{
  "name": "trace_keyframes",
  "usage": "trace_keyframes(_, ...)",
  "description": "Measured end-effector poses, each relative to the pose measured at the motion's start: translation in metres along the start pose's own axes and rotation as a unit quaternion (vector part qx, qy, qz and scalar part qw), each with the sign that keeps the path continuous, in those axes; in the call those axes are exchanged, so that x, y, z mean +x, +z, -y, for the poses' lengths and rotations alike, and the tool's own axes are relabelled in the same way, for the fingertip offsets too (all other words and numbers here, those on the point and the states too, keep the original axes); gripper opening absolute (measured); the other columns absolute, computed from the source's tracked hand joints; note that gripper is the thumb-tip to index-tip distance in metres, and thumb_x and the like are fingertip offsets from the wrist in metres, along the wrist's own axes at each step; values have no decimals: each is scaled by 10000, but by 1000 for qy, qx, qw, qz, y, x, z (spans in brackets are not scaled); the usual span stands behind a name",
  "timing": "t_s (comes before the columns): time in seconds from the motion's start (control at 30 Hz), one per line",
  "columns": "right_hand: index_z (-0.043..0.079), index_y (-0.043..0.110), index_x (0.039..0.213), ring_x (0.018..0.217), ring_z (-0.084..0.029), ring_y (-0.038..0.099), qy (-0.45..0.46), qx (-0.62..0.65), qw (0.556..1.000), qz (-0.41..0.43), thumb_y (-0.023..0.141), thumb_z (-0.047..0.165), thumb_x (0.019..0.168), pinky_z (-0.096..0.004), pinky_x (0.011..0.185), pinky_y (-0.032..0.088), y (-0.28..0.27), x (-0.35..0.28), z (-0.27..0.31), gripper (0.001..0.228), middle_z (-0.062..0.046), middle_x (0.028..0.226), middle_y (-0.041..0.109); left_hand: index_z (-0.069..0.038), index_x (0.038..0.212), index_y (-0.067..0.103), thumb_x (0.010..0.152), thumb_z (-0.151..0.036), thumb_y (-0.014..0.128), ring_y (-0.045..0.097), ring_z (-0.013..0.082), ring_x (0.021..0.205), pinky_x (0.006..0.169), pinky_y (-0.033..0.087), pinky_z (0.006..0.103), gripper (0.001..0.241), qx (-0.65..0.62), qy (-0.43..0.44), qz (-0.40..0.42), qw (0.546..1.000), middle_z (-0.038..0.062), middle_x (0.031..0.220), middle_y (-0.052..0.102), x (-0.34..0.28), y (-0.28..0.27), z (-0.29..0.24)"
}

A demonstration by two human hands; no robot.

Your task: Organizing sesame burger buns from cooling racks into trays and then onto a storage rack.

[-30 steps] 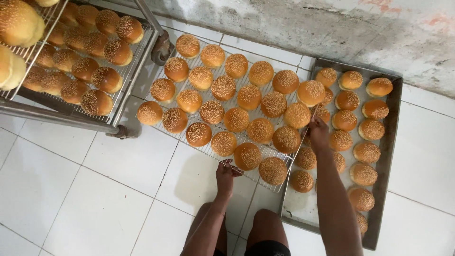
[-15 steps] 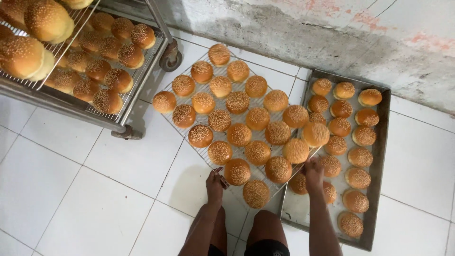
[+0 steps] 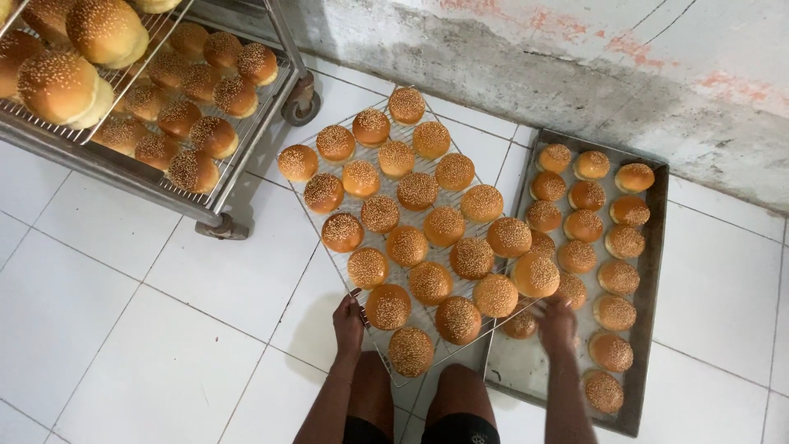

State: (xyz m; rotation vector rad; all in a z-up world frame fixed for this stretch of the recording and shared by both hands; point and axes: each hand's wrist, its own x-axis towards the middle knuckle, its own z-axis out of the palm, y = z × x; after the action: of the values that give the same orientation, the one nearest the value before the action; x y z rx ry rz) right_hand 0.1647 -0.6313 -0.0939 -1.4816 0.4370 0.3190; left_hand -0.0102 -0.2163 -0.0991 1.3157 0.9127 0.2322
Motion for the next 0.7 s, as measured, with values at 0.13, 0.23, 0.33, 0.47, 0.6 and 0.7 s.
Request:
trace_keyframes(0.13, -27, 544, 1428, 1171, -275, 675, 26, -12, 999, 18, 323, 320, 1185, -382, 962, 568, 3, 8, 57, 478, -225, 1424, 631, -24, 1332, 663, 1095, -208, 447, 447, 100, 503, 467, 402, 300, 371, 4, -6, -25, 1000, 15, 629, 528, -1, -5, 0)
trace_keyframes(0.23, 131, 481, 1563, 936, -406, 747, -8, -522, 850, 79, 357, 123, 1057, -481, 836, 685, 2, 42, 61, 521, -194, 1495, 520, -24, 1328, 673, 1091, -205, 465, 436, 84, 512, 470, 381, 286, 364, 3, -7, -57, 998, -1, 633, 519, 5, -7, 15)
trace_keyframes(0.33, -34, 549, 1390, 1067, -248, 717, 144, 29, 985, 90, 474, 208, 1084, -400, 899, 616, -8, 88, 30, 397, -190, 1366, 643, -19, 1312, 699, 1085, -202, 491, 436, 76, 524, 473, 377, 281, 358, -12, 6, -82, 997, -19, 645, 520, 11, -7, 24)
trace_keyframes(0.47, -37, 587, 1350, 976, -271, 727, 163, 48, 975, 144, 481, 257, 1069, -437, 828, 627, -8, 108, 6, 420, -200, 1225, 692, -74, 1358, 692, 1088, -245, 487, 448, 110, 556, 528, 411, 306, 379, -48, -53, -97, 993, 6, 686, 531, -5, -7, -3)
trace_keyframes(0.6, -66, 598, 1328, 946, -269, 720, 167, 125, 956, 205, 544, 310, 1078, -420, 794, 618, -18, 122, -24, 455, -200, 1134, 729, -97, 1355, 665, 1091, -277, 424, 612, 155, 784, 750, 542, 343, 400, -63, -98, -76, 990, 51, 918, 685, -30, -1, -14)
trace_keyframes(0.7, -31, 582, 1347, 973, -266, 719, 176, 114, 958, 195, 532, 321, 1059, -421, 805, 620, -9, 107, -22, 459, -176, 1172, 714, -44, 1304, 677, 1089, -250, 434, 666, 169, 978, 869, 539, 359, 385, -129, -84, -63, 986, 52, 1086, 729, -28, -7, 25)
